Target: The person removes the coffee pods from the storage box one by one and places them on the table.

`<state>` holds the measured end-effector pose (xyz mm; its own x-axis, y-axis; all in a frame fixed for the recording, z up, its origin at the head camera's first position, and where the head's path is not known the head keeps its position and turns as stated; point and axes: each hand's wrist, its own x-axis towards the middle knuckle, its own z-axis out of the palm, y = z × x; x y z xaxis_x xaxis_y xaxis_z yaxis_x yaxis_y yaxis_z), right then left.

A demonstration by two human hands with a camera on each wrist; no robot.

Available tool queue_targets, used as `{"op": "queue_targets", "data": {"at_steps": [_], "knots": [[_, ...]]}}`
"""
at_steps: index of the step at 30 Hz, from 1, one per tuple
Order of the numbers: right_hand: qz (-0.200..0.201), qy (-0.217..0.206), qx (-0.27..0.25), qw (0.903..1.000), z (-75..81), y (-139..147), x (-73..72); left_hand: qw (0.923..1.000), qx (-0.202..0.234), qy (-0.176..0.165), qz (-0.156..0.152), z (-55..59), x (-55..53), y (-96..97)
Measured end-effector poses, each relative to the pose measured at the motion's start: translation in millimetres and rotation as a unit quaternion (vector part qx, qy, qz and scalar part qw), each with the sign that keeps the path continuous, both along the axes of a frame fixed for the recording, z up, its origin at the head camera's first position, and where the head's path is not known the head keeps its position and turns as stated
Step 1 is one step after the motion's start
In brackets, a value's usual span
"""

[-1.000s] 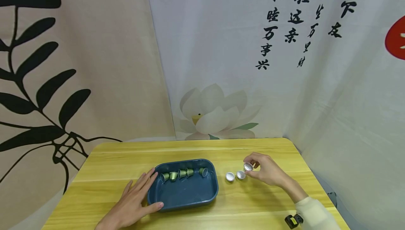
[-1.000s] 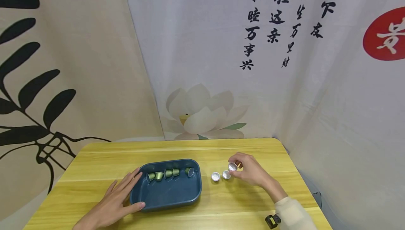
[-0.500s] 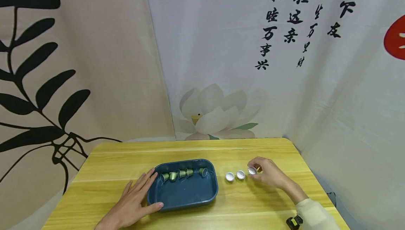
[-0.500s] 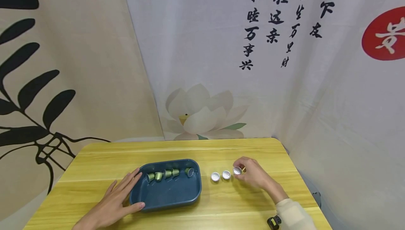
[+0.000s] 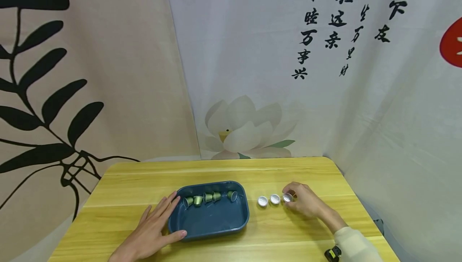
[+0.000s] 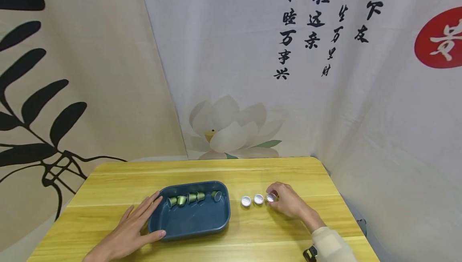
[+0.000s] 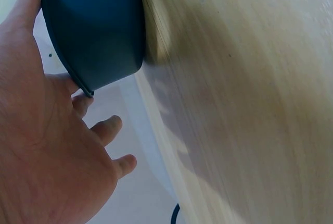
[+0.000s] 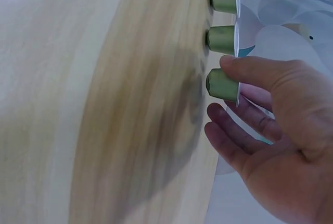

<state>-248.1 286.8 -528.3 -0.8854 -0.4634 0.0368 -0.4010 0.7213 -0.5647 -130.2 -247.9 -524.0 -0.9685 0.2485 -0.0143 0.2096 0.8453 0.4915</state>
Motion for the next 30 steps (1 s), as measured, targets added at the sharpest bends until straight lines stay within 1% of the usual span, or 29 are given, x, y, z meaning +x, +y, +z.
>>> {"op": "queue_targets", "data": {"at_steps": [6,13,23,28,29,30], "knots": [[0.002,0.004,0.001,1.0000,-2.4,-0.1,0.5,1.0000,0.001,0.001,0.000,-0.2,-0.1,0.3],[-0.004,-0.005,0.001,1.0000,-6.5,0.7,-0.2,1.0000,0.002,-0.001,0.001,0.3,0.4,0.5],[-0.001,0.003,-0.004,1.0000,-4.5,0.0,1.0,1.0000,0.001,-0.004,0.002,1.1,0.5,0.8],[0.018,0.018,-0.035,0.9991,-7.2,2.7,0.0,1.0000,0.003,-0.007,0.003,1.6,0.3,1.0],[0.033,0.031,-0.045,0.9980,-13.0,6.0,-2.9,1.0000,0.003,-0.007,0.003,1.7,0.3,1.0],[0.038,0.035,-0.049,0.9975,-13.2,6.8,-2.8,1.0000,0.003,-0.006,0.002,1.8,0.4,1.0]]}}
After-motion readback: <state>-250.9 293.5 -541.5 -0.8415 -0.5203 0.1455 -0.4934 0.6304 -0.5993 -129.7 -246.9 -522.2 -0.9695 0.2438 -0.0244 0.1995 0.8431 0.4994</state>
